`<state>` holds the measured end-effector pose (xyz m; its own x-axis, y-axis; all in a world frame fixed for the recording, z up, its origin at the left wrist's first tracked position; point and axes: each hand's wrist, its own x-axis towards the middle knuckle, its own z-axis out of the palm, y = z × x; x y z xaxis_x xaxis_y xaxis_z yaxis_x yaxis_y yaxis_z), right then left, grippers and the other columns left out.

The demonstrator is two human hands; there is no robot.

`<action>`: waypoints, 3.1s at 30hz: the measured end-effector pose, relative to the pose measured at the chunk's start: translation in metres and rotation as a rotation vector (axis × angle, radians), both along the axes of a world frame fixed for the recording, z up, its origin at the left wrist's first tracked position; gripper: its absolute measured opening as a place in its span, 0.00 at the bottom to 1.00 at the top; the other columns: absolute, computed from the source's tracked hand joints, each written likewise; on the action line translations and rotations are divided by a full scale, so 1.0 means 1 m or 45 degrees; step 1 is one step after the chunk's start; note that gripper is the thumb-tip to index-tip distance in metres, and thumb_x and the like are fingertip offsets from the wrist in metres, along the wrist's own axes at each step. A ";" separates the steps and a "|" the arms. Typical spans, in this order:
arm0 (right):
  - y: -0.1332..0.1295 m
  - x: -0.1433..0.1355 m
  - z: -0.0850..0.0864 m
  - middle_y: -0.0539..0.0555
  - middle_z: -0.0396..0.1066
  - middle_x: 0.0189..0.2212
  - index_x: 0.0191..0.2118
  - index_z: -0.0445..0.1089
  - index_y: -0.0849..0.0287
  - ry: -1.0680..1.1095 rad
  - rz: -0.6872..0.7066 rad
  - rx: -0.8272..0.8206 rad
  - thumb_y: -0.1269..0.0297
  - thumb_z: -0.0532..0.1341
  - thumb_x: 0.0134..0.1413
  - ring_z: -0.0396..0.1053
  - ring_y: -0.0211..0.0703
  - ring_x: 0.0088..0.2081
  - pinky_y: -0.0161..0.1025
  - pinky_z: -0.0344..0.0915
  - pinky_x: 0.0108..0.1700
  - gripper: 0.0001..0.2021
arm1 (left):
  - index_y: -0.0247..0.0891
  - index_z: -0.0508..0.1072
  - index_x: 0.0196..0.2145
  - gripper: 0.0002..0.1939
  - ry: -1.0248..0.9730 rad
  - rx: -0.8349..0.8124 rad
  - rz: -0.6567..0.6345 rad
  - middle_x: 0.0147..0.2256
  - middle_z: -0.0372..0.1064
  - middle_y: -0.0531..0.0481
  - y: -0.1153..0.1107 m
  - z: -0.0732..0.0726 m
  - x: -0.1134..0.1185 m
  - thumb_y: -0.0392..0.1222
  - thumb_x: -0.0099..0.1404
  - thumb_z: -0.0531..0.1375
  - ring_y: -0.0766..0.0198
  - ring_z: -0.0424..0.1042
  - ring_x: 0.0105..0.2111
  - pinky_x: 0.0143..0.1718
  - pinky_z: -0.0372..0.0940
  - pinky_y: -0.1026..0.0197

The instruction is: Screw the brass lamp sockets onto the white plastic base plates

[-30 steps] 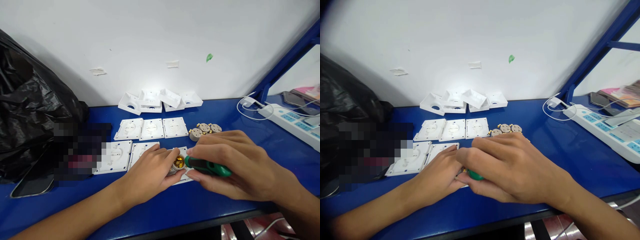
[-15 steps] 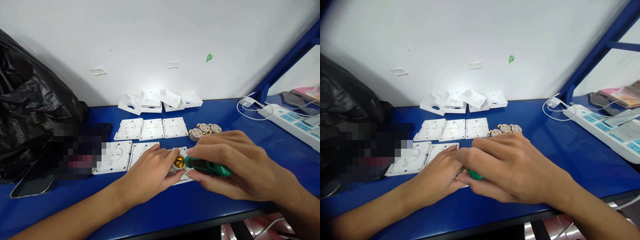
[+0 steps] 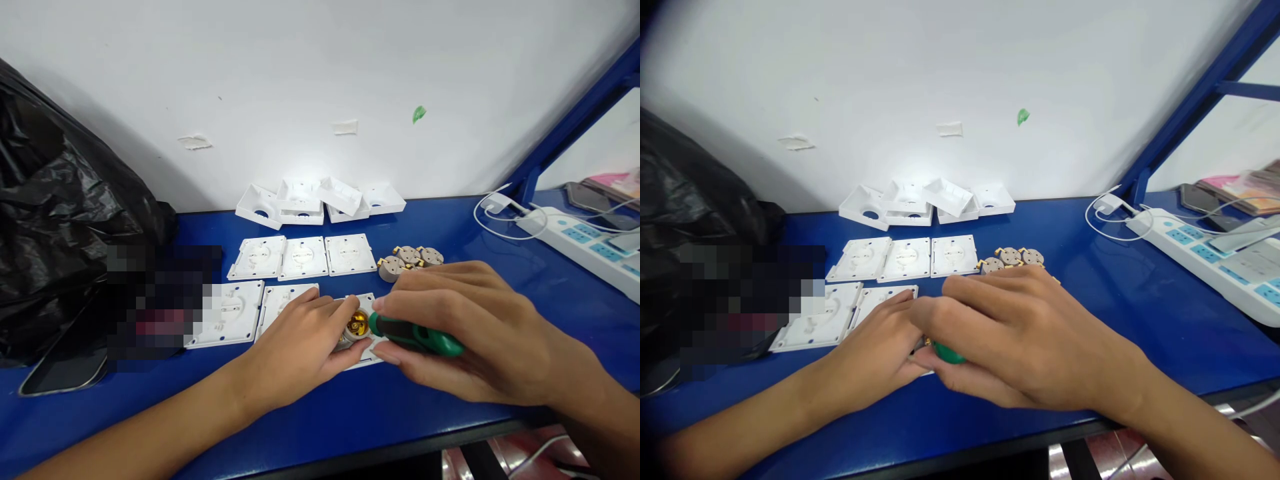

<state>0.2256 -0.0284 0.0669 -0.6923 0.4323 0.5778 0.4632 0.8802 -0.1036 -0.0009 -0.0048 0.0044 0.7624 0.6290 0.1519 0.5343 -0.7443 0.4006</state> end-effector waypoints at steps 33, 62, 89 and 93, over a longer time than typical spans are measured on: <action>-0.006 -0.001 0.003 0.47 0.74 0.33 0.47 0.63 0.57 -0.057 -0.007 -0.090 0.62 0.60 0.69 0.73 0.38 0.31 0.40 0.66 0.33 0.07 | 0.40 0.65 0.45 0.12 0.066 -0.121 0.003 0.37 0.75 0.51 0.001 -0.001 0.000 0.51 0.76 0.54 0.51 0.77 0.39 0.49 0.63 0.44; -0.006 -0.001 0.002 0.46 0.72 0.32 0.44 0.63 0.58 -0.027 0.011 -0.046 0.65 0.60 0.70 0.71 0.35 0.30 0.38 0.65 0.33 0.05 | 0.40 0.67 0.45 0.13 0.023 -0.070 -0.002 0.35 0.76 0.50 0.000 -0.001 0.000 0.53 0.77 0.53 0.50 0.78 0.37 0.48 0.65 0.44; -0.004 -0.002 0.001 0.46 0.73 0.34 0.44 0.64 0.58 -0.002 0.030 -0.062 0.65 0.60 0.69 0.72 0.36 0.31 0.38 0.67 0.33 0.04 | 0.41 0.67 0.44 0.11 0.040 -0.065 0.012 0.36 0.77 0.50 -0.001 0.004 0.000 0.51 0.77 0.55 0.51 0.79 0.38 0.50 0.67 0.45; -0.005 -0.002 0.002 0.47 0.74 0.35 0.43 0.64 0.58 0.000 0.027 -0.054 0.66 0.60 0.69 0.73 0.36 0.32 0.37 0.67 0.34 0.04 | 0.40 0.67 0.44 0.11 0.040 -0.063 0.008 0.36 0.77 0.50 0.000 0.003 0.001 0.51 0.77 0.55 0.51 0.79 0.38 0.49 0.66 0.44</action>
